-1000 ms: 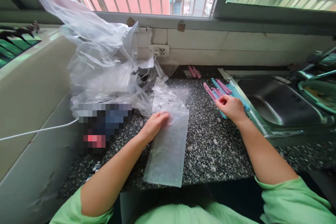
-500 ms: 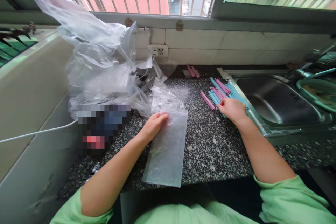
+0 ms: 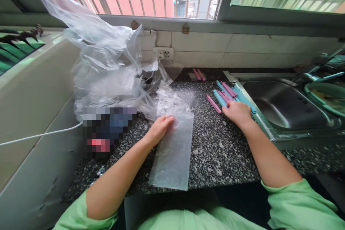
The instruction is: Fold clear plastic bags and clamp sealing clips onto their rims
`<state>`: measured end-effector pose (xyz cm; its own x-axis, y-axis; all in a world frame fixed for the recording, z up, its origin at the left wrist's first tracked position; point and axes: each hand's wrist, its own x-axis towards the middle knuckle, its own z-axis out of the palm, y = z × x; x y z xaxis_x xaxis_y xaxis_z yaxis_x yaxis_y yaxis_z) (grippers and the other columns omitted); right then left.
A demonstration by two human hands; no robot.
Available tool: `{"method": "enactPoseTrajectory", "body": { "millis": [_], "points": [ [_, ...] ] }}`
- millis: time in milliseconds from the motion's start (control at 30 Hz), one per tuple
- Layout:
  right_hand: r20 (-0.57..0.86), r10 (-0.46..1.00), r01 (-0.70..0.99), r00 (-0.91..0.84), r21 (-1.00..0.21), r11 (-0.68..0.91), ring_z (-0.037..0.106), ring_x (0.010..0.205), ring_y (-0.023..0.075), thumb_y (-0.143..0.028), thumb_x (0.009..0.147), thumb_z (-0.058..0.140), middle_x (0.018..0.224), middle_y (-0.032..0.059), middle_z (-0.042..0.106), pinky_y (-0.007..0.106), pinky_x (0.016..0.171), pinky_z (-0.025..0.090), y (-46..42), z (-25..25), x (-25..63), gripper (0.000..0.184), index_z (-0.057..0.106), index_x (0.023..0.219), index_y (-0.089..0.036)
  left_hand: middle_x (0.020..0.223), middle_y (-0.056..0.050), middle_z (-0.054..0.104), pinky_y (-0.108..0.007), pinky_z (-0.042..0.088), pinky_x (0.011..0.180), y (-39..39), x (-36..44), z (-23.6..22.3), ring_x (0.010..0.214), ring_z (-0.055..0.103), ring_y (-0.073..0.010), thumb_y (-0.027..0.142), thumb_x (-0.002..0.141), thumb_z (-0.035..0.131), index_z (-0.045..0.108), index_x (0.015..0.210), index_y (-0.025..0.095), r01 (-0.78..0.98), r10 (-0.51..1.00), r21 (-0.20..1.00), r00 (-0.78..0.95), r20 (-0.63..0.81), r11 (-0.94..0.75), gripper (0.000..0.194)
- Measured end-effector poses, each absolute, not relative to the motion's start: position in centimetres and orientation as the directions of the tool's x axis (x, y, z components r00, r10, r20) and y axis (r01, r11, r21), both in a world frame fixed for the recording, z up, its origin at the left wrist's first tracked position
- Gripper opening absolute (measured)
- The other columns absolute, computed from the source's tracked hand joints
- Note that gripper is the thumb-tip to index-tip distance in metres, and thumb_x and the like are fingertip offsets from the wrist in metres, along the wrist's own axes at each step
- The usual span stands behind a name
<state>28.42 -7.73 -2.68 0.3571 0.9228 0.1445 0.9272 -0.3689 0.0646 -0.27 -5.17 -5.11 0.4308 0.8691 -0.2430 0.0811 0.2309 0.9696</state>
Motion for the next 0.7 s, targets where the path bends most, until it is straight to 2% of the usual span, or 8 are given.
{"method": "enactPoseTrajectory", "body": {
  "millis": [167,300,500,700],
  "points": [
    [0.346,0.912,0.975,0.222,-0.066,-0.213,0.059,0.062,0.0197,-0.035,0.076,0.048,0.063,0.0051,0.063,0.027,0.053,0.033,-8.6,-2.3,27.2,0.023,0.062,0.072,-0.018,0.05,0.005,0.043,-0.02,0.024,0.044,-5.2,-0.2,-5.1,0.045,0.035,-0.0065,0.045,0.062,0.055,0.047,0.057,0.016,0.07,0.864,0.964,0.431,-0.26,0.255,0.03],
    [0.449,0.893,0.997,0.04,-0.083,-0.004,0.056,0.06,0.0155,-0.033,0.077,0.049,0.061,0.003,0.061,0.025,0.055,0.032,-9.5,-2.3,25.0,0.02,0.06,0.07,-0.017,0.049,0.005,0.044,-0.02,0.024,0.044,-5.2,-0.1,-5.2,0.044,0.035,-0.0067,0.044,0.062,0.055,0.047,0.058,0.016,0.063,0.864,0.961,0.425,-0.269,0.269,0.029],
    [0.468,0.845,0.943,-0.258,-0.069,0.326,0.052,0.057,0.0126,-0.03,0.08,0.051,0.062,0.0019,0.06,0.024,0.055,0.032,-10.7,-3.1,22.0,0.019,0.059,0.07,-0.016,0.048,0.005,0.043,-0.021,0.024,0.045,-5.3,0.1,-5.6,0.045,0.035,-0.0072,0.041,0.062,0.054,0.047,0.058,0.016,0.061,0.871,0.967,0.422,-0.251,0.248,0.026],
    [0.453,0.793,0.888,-0.407,-0.009,0.46,0.055,0.063,0.0143,-0.028,0.082,0.051,0.066,0.0028,0.062,0.025,0.06,0.035,-10.9,-3.9,20.7,0.017,0.059,0.073,-0.016,0.051,0.005,0.041,-0.021,0.023,0.046,-5.4,0.2,-5.6,0.046,0.033,-0.0067,0.037,0.061,0.054,0.045,0.058,0.016,0.055,0.856,0.965,0.45,-0.254,0.257,0.023]
  ]
}}
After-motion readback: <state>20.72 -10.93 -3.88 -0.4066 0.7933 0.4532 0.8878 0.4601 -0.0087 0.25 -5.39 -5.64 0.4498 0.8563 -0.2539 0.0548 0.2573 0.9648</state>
